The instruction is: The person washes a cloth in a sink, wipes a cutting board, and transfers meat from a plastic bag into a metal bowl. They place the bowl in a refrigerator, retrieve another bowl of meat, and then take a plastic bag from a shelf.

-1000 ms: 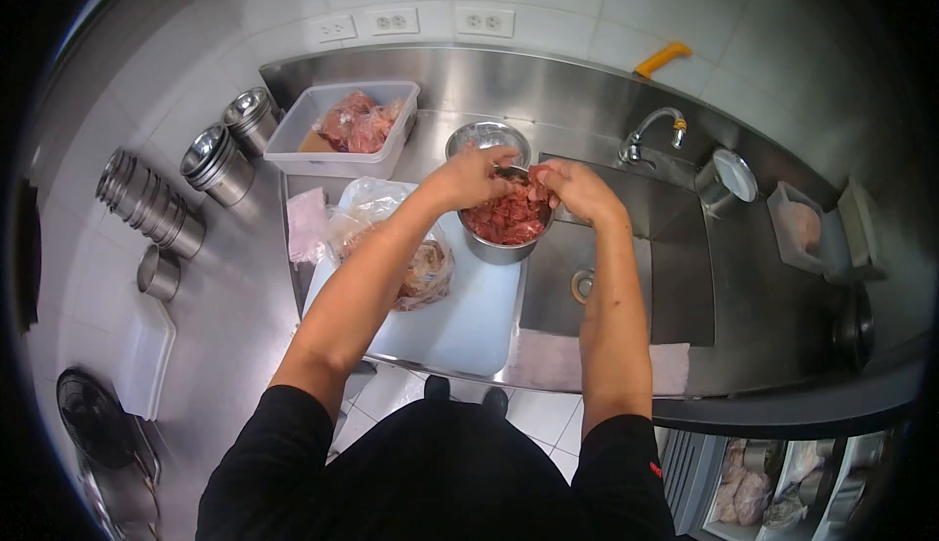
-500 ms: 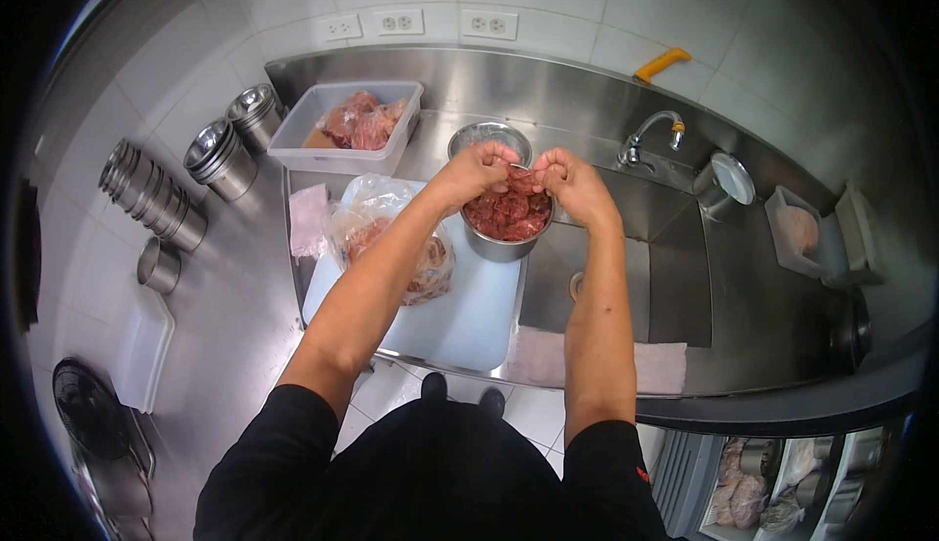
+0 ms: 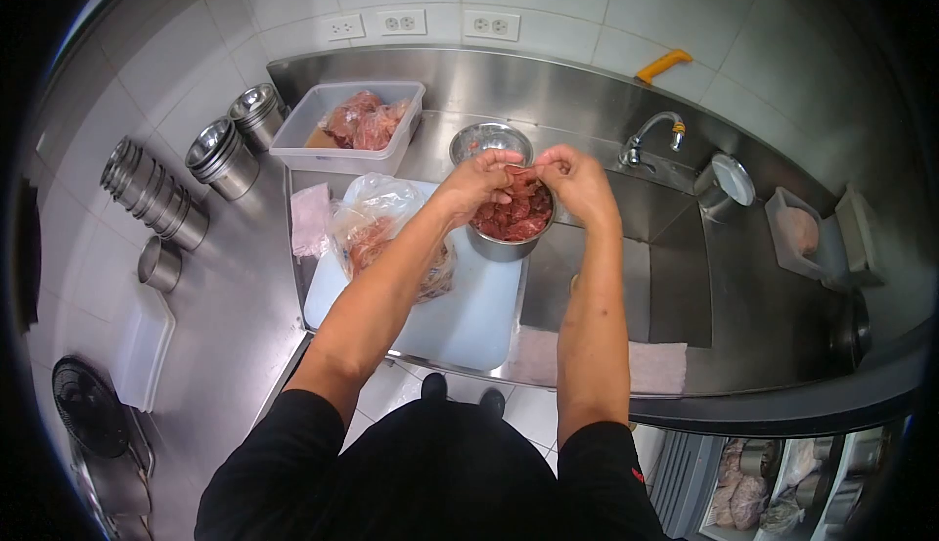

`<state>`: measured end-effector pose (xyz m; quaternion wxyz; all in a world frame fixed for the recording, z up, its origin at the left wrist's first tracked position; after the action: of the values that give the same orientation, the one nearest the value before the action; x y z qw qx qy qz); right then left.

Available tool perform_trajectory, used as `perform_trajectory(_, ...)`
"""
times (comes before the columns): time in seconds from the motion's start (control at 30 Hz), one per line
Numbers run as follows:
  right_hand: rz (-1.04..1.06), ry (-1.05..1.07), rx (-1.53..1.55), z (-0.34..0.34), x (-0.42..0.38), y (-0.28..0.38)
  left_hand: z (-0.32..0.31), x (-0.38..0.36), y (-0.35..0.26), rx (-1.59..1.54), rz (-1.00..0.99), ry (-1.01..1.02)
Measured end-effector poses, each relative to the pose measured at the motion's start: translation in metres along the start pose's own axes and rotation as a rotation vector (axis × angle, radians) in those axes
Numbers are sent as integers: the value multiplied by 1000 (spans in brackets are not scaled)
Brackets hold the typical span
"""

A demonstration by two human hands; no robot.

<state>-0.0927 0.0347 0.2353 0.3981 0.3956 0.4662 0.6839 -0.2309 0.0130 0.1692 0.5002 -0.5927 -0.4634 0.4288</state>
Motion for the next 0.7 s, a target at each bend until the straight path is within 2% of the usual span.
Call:
perform_trajectory(0.13,52,24,114,1,-2,1,4,-8,-9,33,-32,6)
perform_trajectory(0.23,-111,147,229,-26,-11,-12,-5,-5,-24,103,-151,49)
perform_trajectory(0.43,-95,101,43,-20,-7,-9,-5,-6,-26,222,-147,78)
perform_trajectory(0.53,-101,91,71,-16,-5,-12,-8,-4,-36,445,-273,70)
perform_trajectory(0.63,1,40,36,-13,-3,-11,-8,-5,-36,507,-223,65)
perform_trajectory(0.7,109,63,5,-23,-10,0,-8,-6,-42,441,-211,70)
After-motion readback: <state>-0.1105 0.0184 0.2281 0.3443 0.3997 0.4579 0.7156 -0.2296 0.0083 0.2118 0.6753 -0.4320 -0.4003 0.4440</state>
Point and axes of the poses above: each hand's wrist, its own x-axis towards the middle knuckle, its own z-axis out of the back of the hand, y = z × x, the point moved 10 cm from there along x, towards the middle knuckle, and after that the axes turned 10 degrees about x, right-handed, at the moved point
